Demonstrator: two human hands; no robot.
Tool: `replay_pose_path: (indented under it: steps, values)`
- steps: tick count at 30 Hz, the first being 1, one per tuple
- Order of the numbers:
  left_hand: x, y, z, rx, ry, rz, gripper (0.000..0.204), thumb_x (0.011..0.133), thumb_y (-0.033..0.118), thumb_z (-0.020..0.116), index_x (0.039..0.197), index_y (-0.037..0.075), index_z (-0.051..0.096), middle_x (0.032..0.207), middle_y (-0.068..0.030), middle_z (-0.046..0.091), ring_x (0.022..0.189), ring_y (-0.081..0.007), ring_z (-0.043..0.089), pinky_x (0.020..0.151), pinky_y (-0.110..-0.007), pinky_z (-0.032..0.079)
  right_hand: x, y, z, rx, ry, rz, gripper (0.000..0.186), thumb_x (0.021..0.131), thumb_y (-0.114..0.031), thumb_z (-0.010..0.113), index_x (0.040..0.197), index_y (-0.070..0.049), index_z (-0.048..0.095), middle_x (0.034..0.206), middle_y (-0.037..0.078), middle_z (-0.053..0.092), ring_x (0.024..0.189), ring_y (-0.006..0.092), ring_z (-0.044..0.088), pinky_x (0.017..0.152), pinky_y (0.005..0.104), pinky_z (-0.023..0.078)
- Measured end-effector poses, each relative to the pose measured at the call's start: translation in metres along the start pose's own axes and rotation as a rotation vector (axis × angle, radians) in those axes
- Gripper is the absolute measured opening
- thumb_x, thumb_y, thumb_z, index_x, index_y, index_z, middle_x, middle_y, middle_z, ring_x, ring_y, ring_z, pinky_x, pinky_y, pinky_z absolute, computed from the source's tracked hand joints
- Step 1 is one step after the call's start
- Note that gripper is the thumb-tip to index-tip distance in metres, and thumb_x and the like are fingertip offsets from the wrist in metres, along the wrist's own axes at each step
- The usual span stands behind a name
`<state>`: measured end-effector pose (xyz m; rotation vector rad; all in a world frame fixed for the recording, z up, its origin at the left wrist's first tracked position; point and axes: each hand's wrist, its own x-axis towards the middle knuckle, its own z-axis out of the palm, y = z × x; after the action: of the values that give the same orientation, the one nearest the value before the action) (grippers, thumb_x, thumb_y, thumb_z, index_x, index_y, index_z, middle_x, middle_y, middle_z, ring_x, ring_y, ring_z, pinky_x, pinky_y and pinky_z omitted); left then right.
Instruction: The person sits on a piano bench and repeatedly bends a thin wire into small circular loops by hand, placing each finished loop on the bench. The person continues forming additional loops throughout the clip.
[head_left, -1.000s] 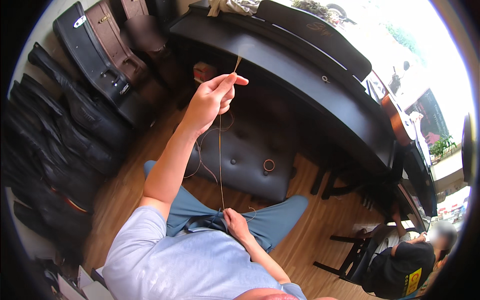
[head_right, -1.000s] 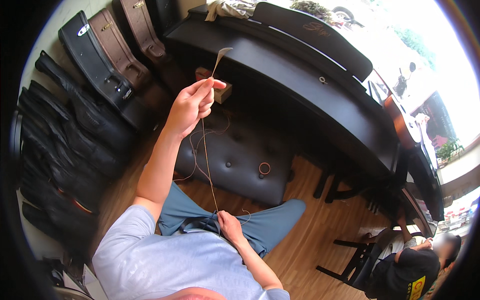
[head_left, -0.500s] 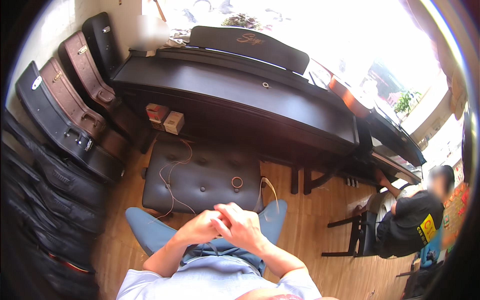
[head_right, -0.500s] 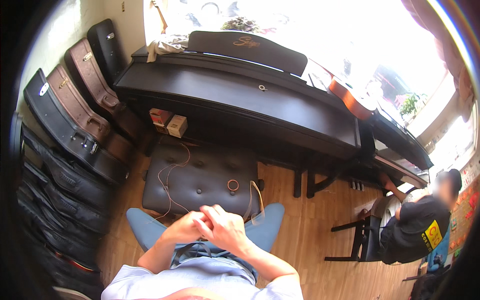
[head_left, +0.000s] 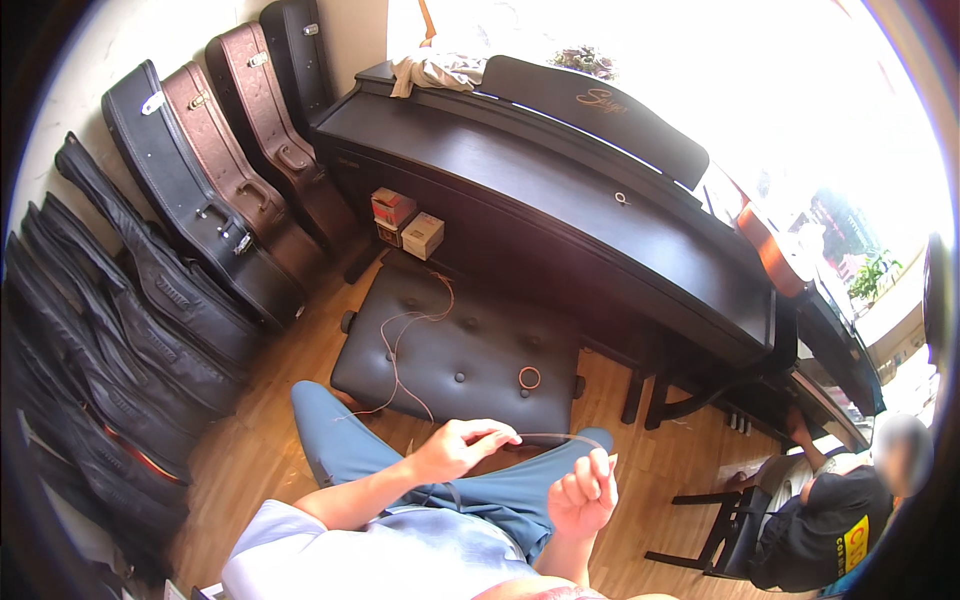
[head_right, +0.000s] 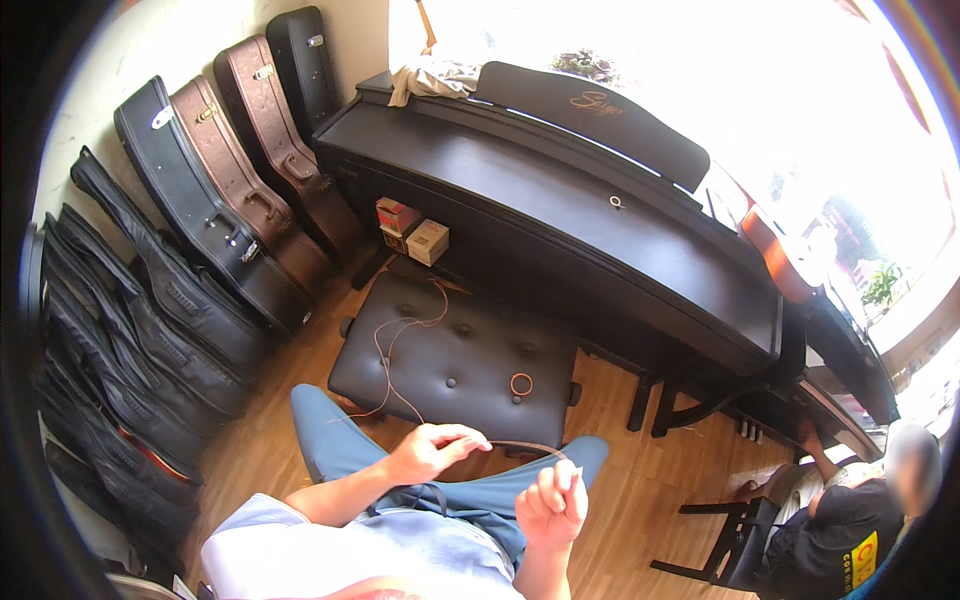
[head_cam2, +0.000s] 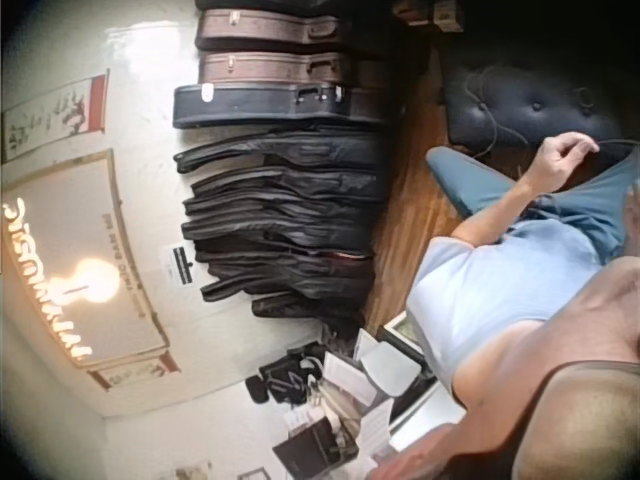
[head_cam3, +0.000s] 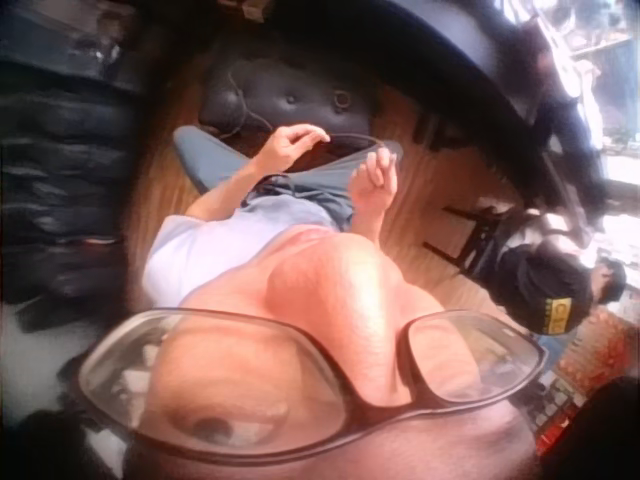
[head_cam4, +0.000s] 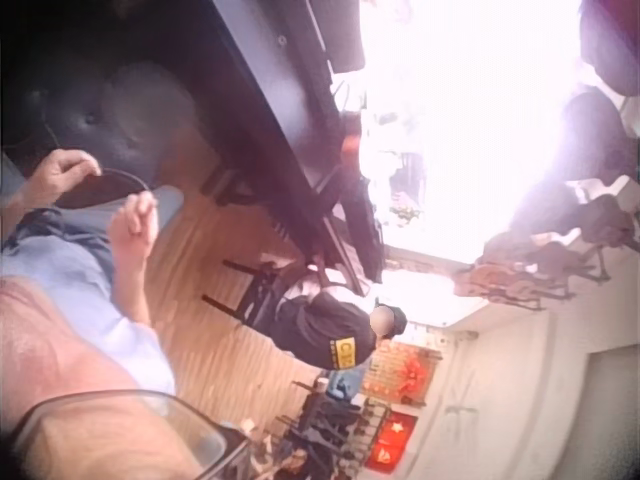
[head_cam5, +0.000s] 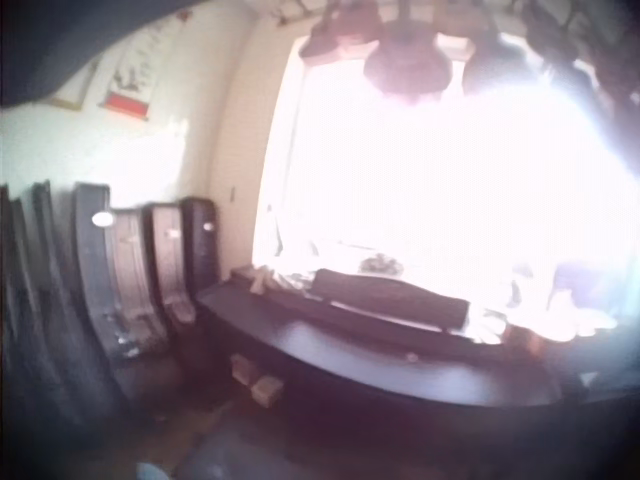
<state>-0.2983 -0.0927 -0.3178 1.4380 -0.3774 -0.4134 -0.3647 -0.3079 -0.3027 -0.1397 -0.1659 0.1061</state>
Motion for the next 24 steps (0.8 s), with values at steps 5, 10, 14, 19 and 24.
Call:
replay_pose_path:
  steps: [5,10,14,19,24]
  values:
    - [-0.013,-0.014,0.031,0.125,-0.116,-0.061,0.025,0.101,0.018,0.059,0.121,0.008,0.071,0.071,-0.0002,0.058,0.065,-0.0071,0.05,0.061,-0.028,0.046,0.021,0.031,0.017,-1.149,0.027,-0.317,0.023,0.106,-0.015,0.049,0.111,0.002,0.065,0.113,0.022,0.068,0.091,0.0291,0.071,0.074,0.0337,0.059]
    - [-0.031,0.015,0.02,0.45,-0.268,-0.051,0.022,0.1,0.02,0.056,0.105,0.003,0.07,0.083,-0.0155,0.071,0.071,-0.0332,0.066,0.071,-0.04,0.052,0.028,0.023,0.01,-2.126,-0.438,-0.158,0.018,0.101,-0.01,0.055,0.11,0.001,0.066,0.116,0.018,0.07,0.102,0.0317,0.07,0.09,0.0376,0.055]
    - [-0.039,0.051,0.002,0.568,-0.372,-0.009,0.024,0.1,0.024,0.058,0.108,0.005,0.071,0.095,-0.0146,0.074,0.081,-0.0336,0.07,0.074,-0.041,0.054,0.027,-0.008,0.026,-1.919,-0.443,0.596,0.026,0.105,-0.018,0.051,0.113,0.0,0.067,0.089,0.01,0.072,0.076,0.0234,0.069,0.073,0.0334,0.053]
    - [-0.04,0.086,-0.021,0.44,-0.444,-0.008,0.022,0.101,0.022,0.059,0.108,0.006,0.073,0.097,-0.0099,0.075,0.083,-0.0252,0.07,0.075,-0.033,0.054,0.029,-0.036,0.006,-1.029,-0.561,0.949,0.036,0.108,-0.024,0.047,0.111,0.004,0.07,0.071,0.004,0.062,0.057,0.0119,0.05,0.055,0.0284,0.041]
    - [-0.014,0.05,-0.008,0.069,-0.232,-0.045,0.021,0.103,0.017,0.058,0.107,0.003,0.072,0.099,-0.0013,0.072,0.091,-0.008,0.061,0.083,-0.025,0.049,0.007,0.006,-0.017,-0.156,-0.458,0.405,0.029,0.106,-0.024,0.051,0.105,0.001,0.066,0.061,0.0,0.056,0.047,0.0107,0.046,0.051,0.0276,0.04]
